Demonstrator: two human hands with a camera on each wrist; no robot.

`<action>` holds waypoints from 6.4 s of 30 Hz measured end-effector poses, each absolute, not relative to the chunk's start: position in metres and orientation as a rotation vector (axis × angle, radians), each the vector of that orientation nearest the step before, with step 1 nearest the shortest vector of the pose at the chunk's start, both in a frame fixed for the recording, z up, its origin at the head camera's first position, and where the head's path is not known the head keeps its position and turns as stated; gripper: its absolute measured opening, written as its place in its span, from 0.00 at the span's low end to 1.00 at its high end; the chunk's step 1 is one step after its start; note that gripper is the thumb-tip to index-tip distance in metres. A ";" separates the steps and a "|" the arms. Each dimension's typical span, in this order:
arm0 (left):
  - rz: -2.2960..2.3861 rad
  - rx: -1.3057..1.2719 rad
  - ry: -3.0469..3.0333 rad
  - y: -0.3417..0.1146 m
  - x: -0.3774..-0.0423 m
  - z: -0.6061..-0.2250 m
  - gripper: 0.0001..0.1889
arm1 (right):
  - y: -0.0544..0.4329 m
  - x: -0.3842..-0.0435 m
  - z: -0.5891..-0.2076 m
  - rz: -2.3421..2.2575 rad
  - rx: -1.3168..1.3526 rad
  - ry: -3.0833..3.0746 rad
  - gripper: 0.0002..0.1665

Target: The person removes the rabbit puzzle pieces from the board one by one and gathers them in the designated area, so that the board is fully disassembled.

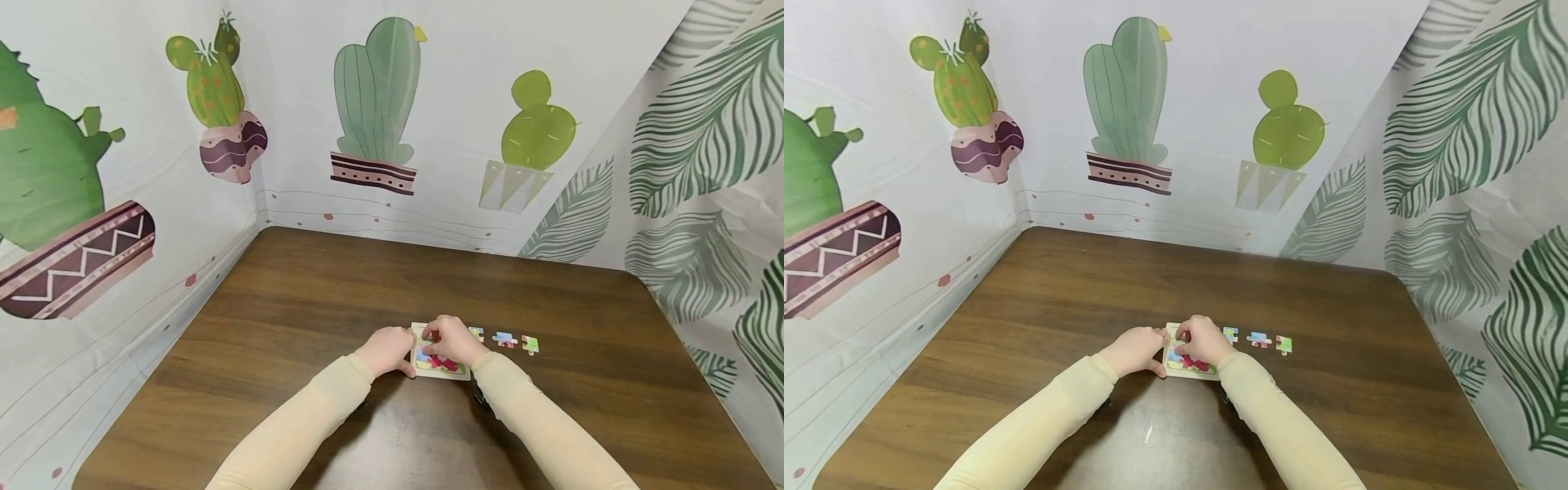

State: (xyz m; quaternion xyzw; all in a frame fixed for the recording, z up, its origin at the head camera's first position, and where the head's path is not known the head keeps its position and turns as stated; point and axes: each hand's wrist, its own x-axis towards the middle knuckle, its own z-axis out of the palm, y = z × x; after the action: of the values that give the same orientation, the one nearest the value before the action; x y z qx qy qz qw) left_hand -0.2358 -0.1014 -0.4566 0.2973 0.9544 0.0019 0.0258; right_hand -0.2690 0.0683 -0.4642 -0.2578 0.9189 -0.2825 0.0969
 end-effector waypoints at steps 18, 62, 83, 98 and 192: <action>-0.036 0.922 2.965 -0.100 -0.235 -0.454 0.24 | 0.068 -0.269 -0.470 -0.878 -0.790 2.720 0.11; -0.026 0.867 2.934 -0.098 -0.237 -0.456 0.25 | 0.117 -0.277 -0.462 -1.014 -0.705 2.698 0.04; -0.021 0.879 2.946 -0.101 -0.236 -0.457 0.27 | 0.159 -0.274 -0.470 -0.944 -0.723 2.672 0.02; -0.012 0.866 2.942 -0.100 -0.236 -0.456 0.27 | 0.170 -0.272 -0.473 -0.907 -0.742 2.677 0.03; 0.030 0.829 2.929 -0.097 -0.238 -0.455 0.26 | 0.097 -0.271 -0.471 -0.937 -0.673 2.681 0.20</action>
State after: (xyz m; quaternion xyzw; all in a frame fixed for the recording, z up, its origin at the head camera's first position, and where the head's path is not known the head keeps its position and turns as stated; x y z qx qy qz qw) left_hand -0.2378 -0.0967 -0.4547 0.2721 0.9610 0.0098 0.0484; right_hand -0.2710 0.0971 -0.4714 -0.2290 0.9129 -0.3190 0.1111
